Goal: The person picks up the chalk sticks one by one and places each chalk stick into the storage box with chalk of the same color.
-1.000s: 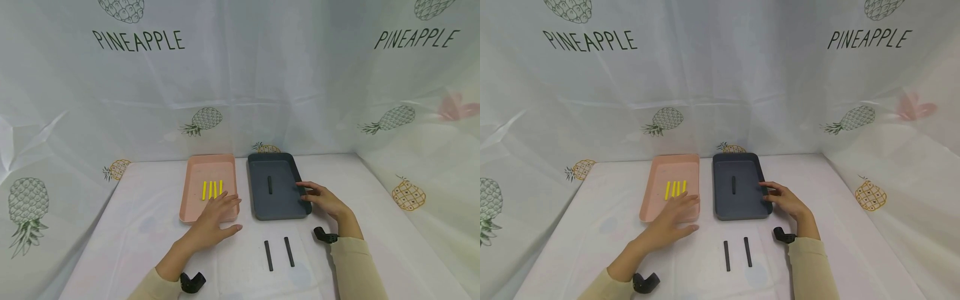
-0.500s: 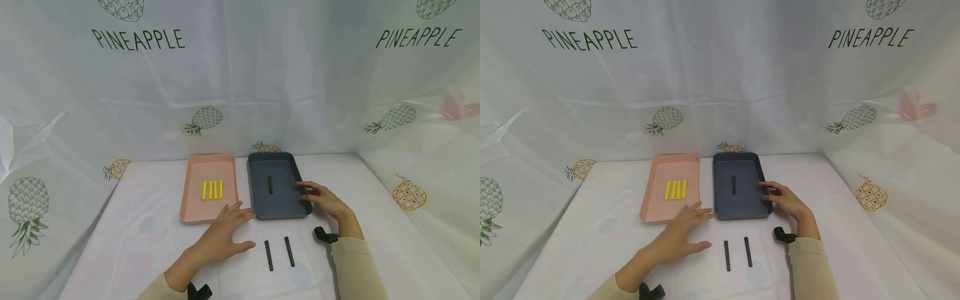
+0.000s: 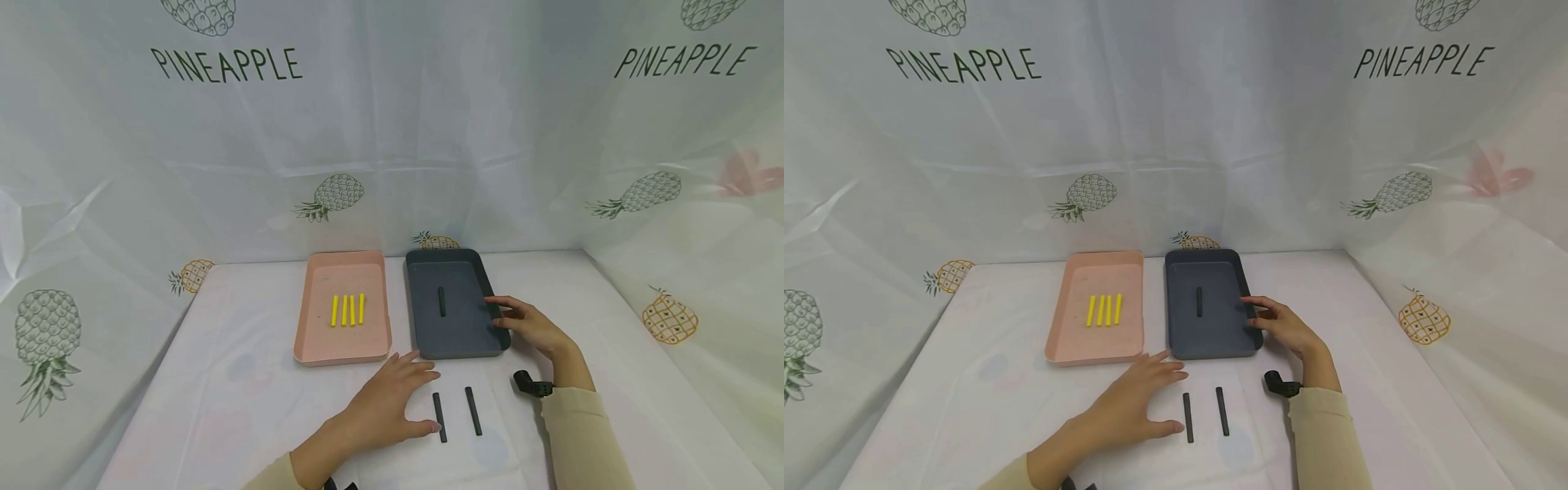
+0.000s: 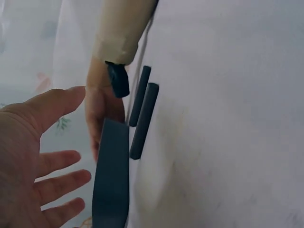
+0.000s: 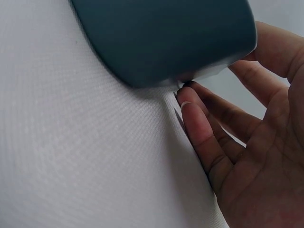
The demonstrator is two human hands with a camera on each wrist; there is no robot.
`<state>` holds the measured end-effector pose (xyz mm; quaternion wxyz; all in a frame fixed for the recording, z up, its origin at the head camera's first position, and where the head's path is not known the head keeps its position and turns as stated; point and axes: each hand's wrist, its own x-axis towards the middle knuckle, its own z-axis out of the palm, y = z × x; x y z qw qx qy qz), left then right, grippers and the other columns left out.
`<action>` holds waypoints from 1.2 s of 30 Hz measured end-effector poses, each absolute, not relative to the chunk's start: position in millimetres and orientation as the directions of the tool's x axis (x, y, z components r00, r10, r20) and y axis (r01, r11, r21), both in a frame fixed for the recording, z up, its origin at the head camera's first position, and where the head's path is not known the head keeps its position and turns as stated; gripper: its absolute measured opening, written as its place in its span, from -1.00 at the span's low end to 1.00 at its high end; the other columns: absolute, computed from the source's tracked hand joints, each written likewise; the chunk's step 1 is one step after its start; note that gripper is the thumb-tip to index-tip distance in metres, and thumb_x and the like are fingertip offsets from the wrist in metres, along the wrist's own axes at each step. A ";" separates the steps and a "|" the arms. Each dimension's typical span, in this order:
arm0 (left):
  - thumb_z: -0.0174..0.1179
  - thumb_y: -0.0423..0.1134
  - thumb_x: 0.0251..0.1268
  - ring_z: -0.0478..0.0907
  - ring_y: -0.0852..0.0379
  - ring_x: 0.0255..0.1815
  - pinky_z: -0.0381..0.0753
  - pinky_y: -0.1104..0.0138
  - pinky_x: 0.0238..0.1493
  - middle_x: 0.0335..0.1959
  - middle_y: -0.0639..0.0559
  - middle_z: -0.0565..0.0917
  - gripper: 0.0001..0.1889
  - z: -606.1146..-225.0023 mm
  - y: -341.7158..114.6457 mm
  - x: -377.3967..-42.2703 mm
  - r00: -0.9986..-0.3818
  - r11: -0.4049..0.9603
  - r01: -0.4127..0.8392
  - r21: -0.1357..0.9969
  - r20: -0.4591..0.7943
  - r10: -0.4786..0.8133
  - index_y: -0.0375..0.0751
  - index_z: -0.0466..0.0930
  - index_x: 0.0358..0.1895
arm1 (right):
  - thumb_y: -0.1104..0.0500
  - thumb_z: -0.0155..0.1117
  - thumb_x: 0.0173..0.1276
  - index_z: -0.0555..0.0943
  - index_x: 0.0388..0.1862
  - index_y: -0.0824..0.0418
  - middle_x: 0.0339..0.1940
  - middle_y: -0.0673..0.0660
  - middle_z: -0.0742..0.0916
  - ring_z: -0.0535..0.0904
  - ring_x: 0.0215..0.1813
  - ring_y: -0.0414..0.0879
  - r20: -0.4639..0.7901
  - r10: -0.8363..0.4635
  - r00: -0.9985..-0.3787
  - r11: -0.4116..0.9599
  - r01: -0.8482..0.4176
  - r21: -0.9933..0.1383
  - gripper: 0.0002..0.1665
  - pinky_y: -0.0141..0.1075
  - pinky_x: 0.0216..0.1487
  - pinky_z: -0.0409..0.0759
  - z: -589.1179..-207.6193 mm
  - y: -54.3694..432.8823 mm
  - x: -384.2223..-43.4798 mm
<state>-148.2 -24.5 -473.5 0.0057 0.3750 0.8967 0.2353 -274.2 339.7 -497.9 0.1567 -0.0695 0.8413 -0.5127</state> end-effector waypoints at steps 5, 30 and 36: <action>0.35 0.34 0.24 0.31 0.01 0.61 0.32 0.07 0.61 0.51 0.14 0.47 -0.17 -477.3 -16.0 -143.4 -0.732 0.642 0.642 0.419 0.085 0.676 0.00 0.44 0.49 | 0.05 0.32 0.52 0.40 0.56 0.00 0.64 0.28 0.34 0.20 0.63 0.38 -0.189 -0.281 -0.941 0.470 0.037 -0.882 -0.33 0.41 0.55 0.17 -498.5 339.4 -274.9; 0.46 0.44 0.00 0.30 -0.08 0.60 0.40 0.09 0.57 0.54 -0.06 0.39 0.00 -490.5 1.7 -132.9 -0.776 0.748 0.589 0.306 -0.045 0.630 -0.19 0.44 0.39 | 0.05 0.31 0.53 0.40 0.56 0.00 0.62 0.29 0.36 0.16 0.65 0.38 -0.189 -0.291 -0.938 0.461 0.036 -0.887 -0.33 0.40 0.56 0.16 -496.9 340.0 -276.2; 0.44 0.43 0.04 0.32 -0.08 0.58 0.42 0.11 0.56 0.51 -0.08 0.41 -0.04 -493.2 4.1 -131.2 -0.775 0.755 0.608 0.247 -0.024 0.632 -0.21 0.45 0.35 | 0.05 0.31 0.53 0.40 0.56 -0.03 0.61 0.29 0.37 0.14 0.66 0.38 -0.197 -0.283 -0.939 0.467 0.045 -0.883 -0.33 0.41 0.56 0.16 -496.8 340.2 -275.1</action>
